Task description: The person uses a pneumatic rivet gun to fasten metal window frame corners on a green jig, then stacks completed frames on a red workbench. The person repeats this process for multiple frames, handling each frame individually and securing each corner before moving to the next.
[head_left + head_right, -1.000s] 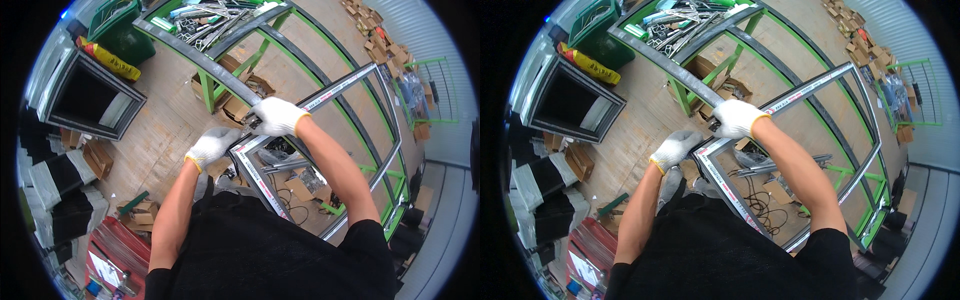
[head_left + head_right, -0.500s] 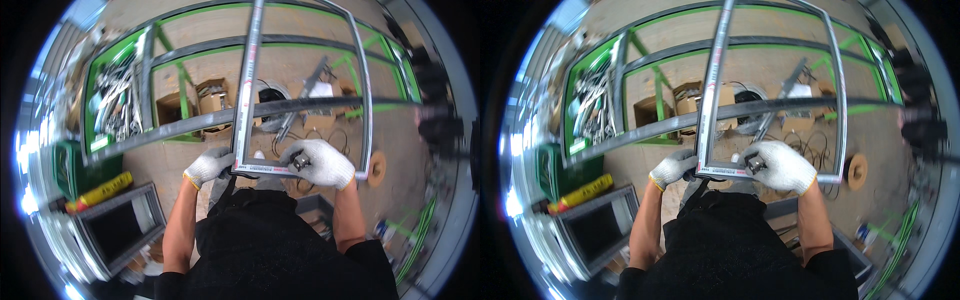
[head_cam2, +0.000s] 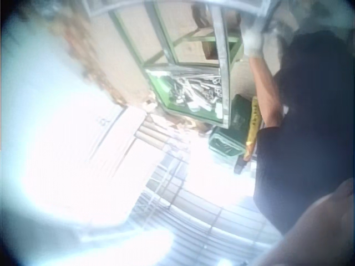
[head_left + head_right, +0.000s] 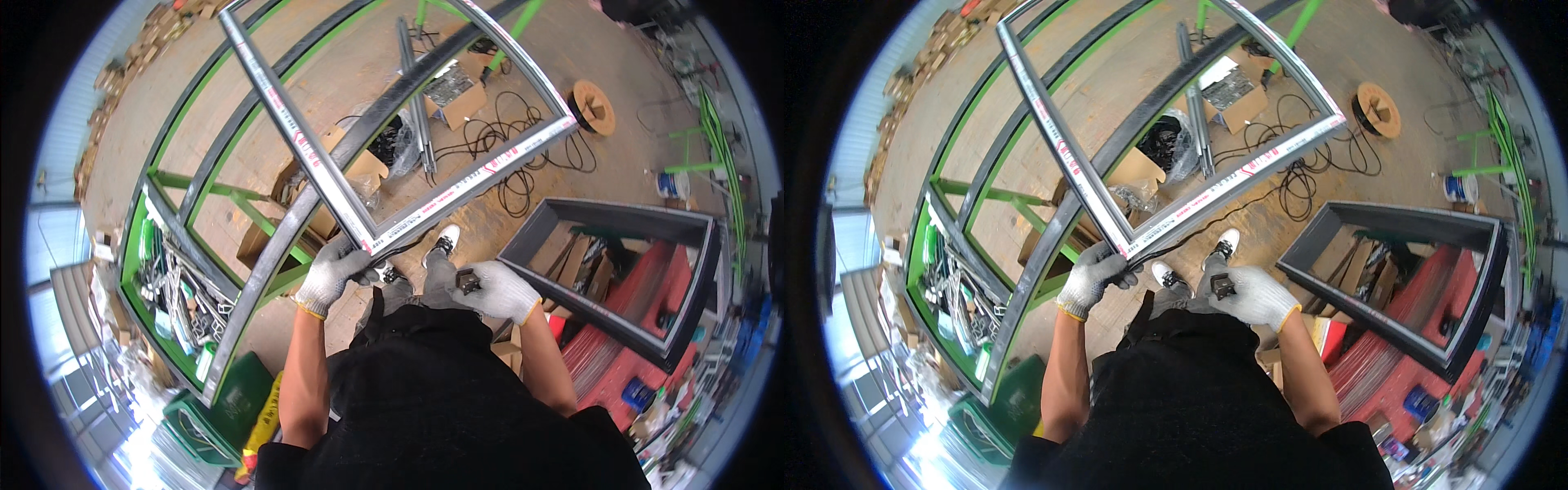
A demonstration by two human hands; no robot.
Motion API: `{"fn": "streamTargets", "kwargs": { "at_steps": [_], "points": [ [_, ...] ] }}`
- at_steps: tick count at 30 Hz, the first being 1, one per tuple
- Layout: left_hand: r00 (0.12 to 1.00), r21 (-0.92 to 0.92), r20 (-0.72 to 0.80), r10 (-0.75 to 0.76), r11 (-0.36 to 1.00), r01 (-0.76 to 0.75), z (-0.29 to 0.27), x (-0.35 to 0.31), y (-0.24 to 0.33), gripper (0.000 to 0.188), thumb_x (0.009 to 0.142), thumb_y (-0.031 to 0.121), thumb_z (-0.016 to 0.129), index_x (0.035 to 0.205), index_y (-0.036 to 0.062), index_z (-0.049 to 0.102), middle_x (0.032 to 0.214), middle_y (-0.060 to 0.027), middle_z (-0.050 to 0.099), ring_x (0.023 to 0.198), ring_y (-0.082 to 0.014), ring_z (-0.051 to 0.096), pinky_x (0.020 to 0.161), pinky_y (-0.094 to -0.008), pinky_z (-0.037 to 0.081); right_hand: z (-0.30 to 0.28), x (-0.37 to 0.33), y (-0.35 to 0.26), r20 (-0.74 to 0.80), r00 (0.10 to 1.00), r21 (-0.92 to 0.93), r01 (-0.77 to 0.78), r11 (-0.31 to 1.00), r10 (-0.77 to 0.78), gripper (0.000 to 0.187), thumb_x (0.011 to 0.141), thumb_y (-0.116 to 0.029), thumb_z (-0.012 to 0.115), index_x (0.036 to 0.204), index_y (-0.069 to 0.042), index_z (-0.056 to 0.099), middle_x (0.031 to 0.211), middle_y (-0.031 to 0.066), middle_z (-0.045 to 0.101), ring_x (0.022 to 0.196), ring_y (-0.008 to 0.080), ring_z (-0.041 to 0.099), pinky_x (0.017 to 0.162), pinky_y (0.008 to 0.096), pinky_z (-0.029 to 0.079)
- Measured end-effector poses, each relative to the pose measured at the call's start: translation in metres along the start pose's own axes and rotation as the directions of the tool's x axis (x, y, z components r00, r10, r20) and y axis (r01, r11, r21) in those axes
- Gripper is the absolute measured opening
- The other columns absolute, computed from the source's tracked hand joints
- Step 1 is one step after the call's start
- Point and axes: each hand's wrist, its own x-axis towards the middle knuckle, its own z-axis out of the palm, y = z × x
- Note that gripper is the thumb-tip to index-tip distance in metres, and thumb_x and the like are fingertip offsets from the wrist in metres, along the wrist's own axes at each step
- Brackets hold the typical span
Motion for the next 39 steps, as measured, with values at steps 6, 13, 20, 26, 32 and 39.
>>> {"fn": "streamTargets", "kwargs": {
  "at_steps": [6, 13, 20, 26, 32, 39],
  "points": [
    [0.997, 0.08, 0.027, -0.065, 0.995, 0.063, -0.003, 0.006, 0.001, 0.03, 0.094, 0.009, 0.075, 0.117, -0.008, 0.067, 0.096, -0.0169, 0.077, 0.073, -0.019, 0.073, 0.067, -0.0313, 0.061, 0.036, 0.01, 0.018, -0.073, 0.993, 0.063, 0.093, 0.994, -0.089, 0.031, 0.09, -0.025, 0.079, 0.11, -0.001, 0.074, 0.094, 0.0242, 0.075, 0.085, 0.038, 0.073, 0.078, 0.0446, 0.057],
    [0.997, 0.098, -0.021, -0.079, 0.992, 0.081, 0.013, 0.014, -0.007, 0.025, 0.092, 0.005, 0.076, 0.111, -0.0075, 0.067, 0.09, -0.0154, 0.075, 0.07, -0.0206, 0.071, 0.064, -0.032, 0.058, 0.061, 0.041, -0.002, -0.052, 0.996, 0.225, -0.06, 0.973, 0.074, 0.041, 0.093, -0.031, 0.083, 0.121, -0.001, 0.074, 0.095, 0.0137, 0.077, 0.083, 0.0178, 0.071, 0.078, 0.0327, 0.057],
    [0.999, -0.044, 0.029, -0.014, 0.999, 0.015, 0.05, 0.021, -0.025, 0.026, 0.095, 0.01, 0.072, 0.116, -0.0046, 0.068, 0.089, -0.0103, 0.07, 0.07, -0.0175, 0.065, 0.062, -0.0301, 0.052, 0.102, 0.069, -0.035, -0.485, 0.84, 0.839, 0.368, 0.4, 0.243, 0.035, 0.092, -0.014, 0.081, 0.119, 0.005, 0.071, 0.099, 0.0072, 0.078, 0.087, 0.0131, 0.07, 0.077, 0.0313, 0.059],
    [0.998, -0.047, -0.048, -0.033, 0.998, 0.031, 0.05, 0.017, -0.026, 0.025, 0.09, 0.004, 0.075, 0.112, -0.0055, 0.067, 0.087, -0.0124, 0.073, 0.068, -0.0187, 0.067, 0.063, -0.0314, 0.053, 0.045, 0.085, 0.011, -0.802, 0.573, 0.431, 0.36, 0.828, 0.169, 0.065, 0.076, -0.03, 0.09, 0.125, 0.006, 0.069, 0.117, 0.0247, 0.077, 0.109, 0.0347, 0.074, 0.098, 0.0416, 0.06],
    [0.997, 0.001, -0.057, -0.046, 0.999, 0.046, 0.042, 0.012, -0.026, 0.012, 0.092, 0.002, 0.071, 0.1, -0.0067, 0.069, 0.081, -0.0145, 0.074, 0.065, -0.0206, 0.069, 0.062, -0.0323, 0.054, -0.099, 0.098, 0.071, -0.841, 0.475, 0.456, 0.365, 0.812, 0.26, 0.087, 0.074, -0.021, 0.093, 0.142, 0.017, 0.054, 0.12, 0.0233, 0.077, 0.109, 0.0288, 0.075, 0.102, 0.0335, 0.059],
    [0.999, 0.031, -0.053, -0.012, 0.999, 0.014, 0.035, 0.007, -0.026, 0.013, 0.091, 0.002, 0.071, 0.098, -0.0076, 0.071, 0.081, -0.0155, 0.074, 0.065, -0.0222, 0.07, 0.064, -0.0335, 0.058, -0.23, 0.111, 0.13, -0.87, 0.412, 0.466, 0.505, 0.727, 0.272, 0.034, 0.078, -0.014, 0.089, 0.104, 0.004, 0.074, 0.092, 0.0079, 0.076, 0.08, 0.0156, 0.066, 0.077, 0.0313, 0.055]
  ]
}}
